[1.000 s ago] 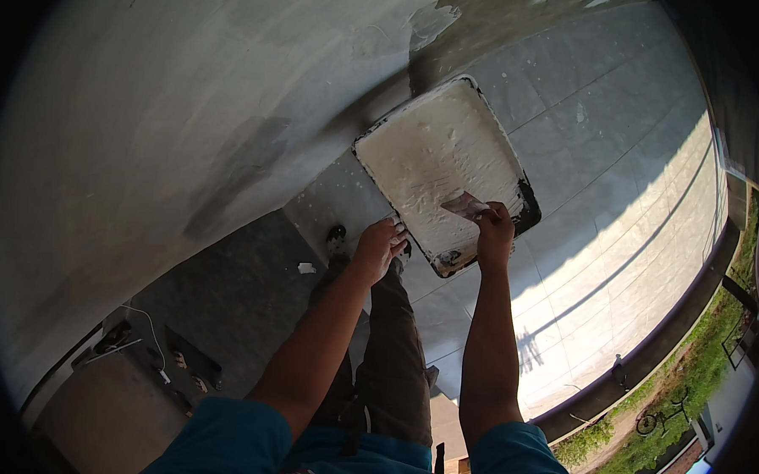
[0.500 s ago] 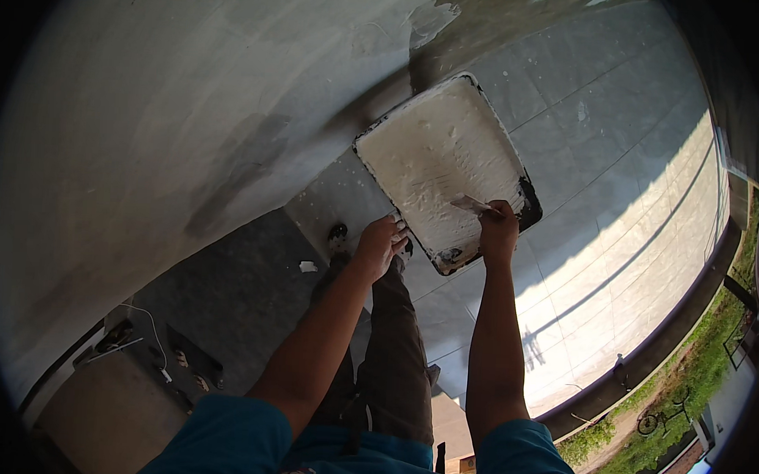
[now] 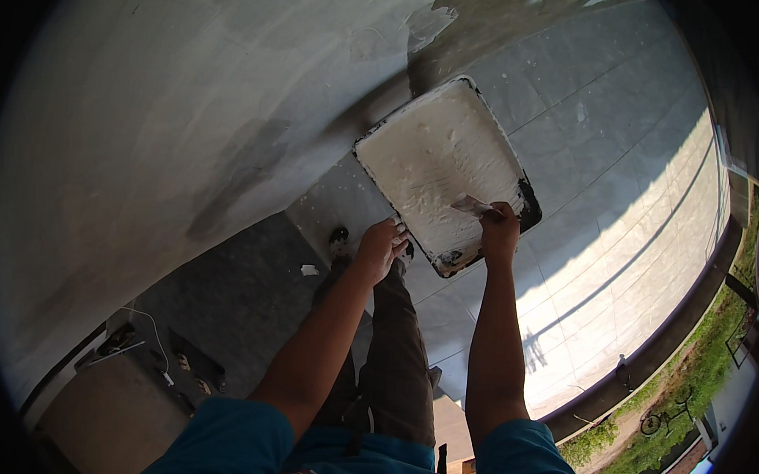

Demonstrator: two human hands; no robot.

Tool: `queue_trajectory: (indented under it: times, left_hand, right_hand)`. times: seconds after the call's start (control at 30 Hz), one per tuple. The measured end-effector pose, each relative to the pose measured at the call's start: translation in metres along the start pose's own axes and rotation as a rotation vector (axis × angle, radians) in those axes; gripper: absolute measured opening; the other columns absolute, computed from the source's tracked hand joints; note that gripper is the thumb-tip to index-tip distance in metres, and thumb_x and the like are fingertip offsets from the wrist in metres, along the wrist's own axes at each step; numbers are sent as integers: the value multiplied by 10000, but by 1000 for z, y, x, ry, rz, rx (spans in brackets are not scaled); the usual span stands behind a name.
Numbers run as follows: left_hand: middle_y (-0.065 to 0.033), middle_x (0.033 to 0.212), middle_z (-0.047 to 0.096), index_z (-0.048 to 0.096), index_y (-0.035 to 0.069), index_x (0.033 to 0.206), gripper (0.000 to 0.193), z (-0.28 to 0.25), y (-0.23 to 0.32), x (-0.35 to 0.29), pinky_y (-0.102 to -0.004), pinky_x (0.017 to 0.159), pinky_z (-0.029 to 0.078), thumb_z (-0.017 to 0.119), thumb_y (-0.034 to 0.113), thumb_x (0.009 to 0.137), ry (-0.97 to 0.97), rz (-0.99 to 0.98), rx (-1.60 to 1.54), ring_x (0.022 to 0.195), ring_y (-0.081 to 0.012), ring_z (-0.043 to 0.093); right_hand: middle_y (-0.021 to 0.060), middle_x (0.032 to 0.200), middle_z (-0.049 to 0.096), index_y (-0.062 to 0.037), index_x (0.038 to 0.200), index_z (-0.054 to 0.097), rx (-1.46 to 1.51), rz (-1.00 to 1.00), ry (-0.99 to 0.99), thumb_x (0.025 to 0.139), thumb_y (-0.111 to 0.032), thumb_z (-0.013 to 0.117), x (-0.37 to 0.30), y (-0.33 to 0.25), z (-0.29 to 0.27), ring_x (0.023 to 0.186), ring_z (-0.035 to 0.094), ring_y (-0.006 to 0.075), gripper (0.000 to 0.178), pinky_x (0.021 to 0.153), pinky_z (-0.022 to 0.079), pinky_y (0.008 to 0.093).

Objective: The person is seen patching and smoothing putty or plaster onto a wall using a spreader tool.

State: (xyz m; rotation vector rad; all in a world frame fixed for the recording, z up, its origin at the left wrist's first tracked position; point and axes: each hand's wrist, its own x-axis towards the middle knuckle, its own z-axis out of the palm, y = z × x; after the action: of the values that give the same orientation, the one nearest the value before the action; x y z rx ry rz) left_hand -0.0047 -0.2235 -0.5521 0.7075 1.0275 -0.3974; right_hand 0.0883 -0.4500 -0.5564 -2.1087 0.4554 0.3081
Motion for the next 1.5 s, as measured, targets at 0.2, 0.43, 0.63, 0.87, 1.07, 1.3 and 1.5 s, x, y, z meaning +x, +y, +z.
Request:
queue_trajectory:
  times: [0.2,0.43,0.63,0.87,1.07,1.3,1.5]
  left_hand:
    - [-121,1202,571,541,9,1091,234,2,1,-3,-461,1038,412,529,121,886,58,-2,-30,1150,-323,559]
    - [-98,1119,579,540,35,1033,169,-6,-1,1,-464,1032,416,539,126,890,42,7,-43,1102,-316,581]
    - [-108,1137,576,531,24,1065,204,5,1,-6,-467,1039,410,534,113,882,15,13,-43,1136,-328,570]
    - [-117,1288,558,521,36,1158,282,-5,3,-7,-453,1046,392,507,75,879,42,14,-91,1217,-316,538]
    - [-140,1379,522,466,-6,1336,434,-15,27,-22,-396,1060,378,494,119,922,-14,80,1,1272,-277,511]
    - [-210,1429,466,382,-112,1390,505,-36,83,-53,-366,1125,321,466,22,911,-25,530,379,1340,-290,455]
    - [-235,1395,496,430,-146,1350,480,-49,157,-138,-353,1098,355,445,-88,874,59,756,641,1318,-278,483]
  right_hand:
    - [80,643,591,-39,863,641,-43,5,54,763,-90,645,-5,-7,2,620,565,130,112,626,467,299]
    - [91,651,612,-44,855,643,-80,4,44,763,-92,649,-10,-20,5,622,596,148,104,625,475,306]
    - [83,656,619,-38,880,657,-67,27,64,770,-105,658,-6,-11,4,630,596,138,128,624,474,300]
    - [80,740,672,10,929,662,48,24,24,774,-117,663,-5,-2,10,688,599,116,201,666,477,286]
    - [76,820,667,47,945,647,265,195,-7,779,-82,605,-12,9,7,751,599,144,214,703,469,281]
    - [106,914,665,68,1010,613,905,238,-10,780,-20,562,-33,-32,22,791,661,219,251,749,559,346]
    - [97,921,653,27,1051,587,1322,277,-199,823,9,549,-76,-119,64,811,676,213,231,752,584,354]
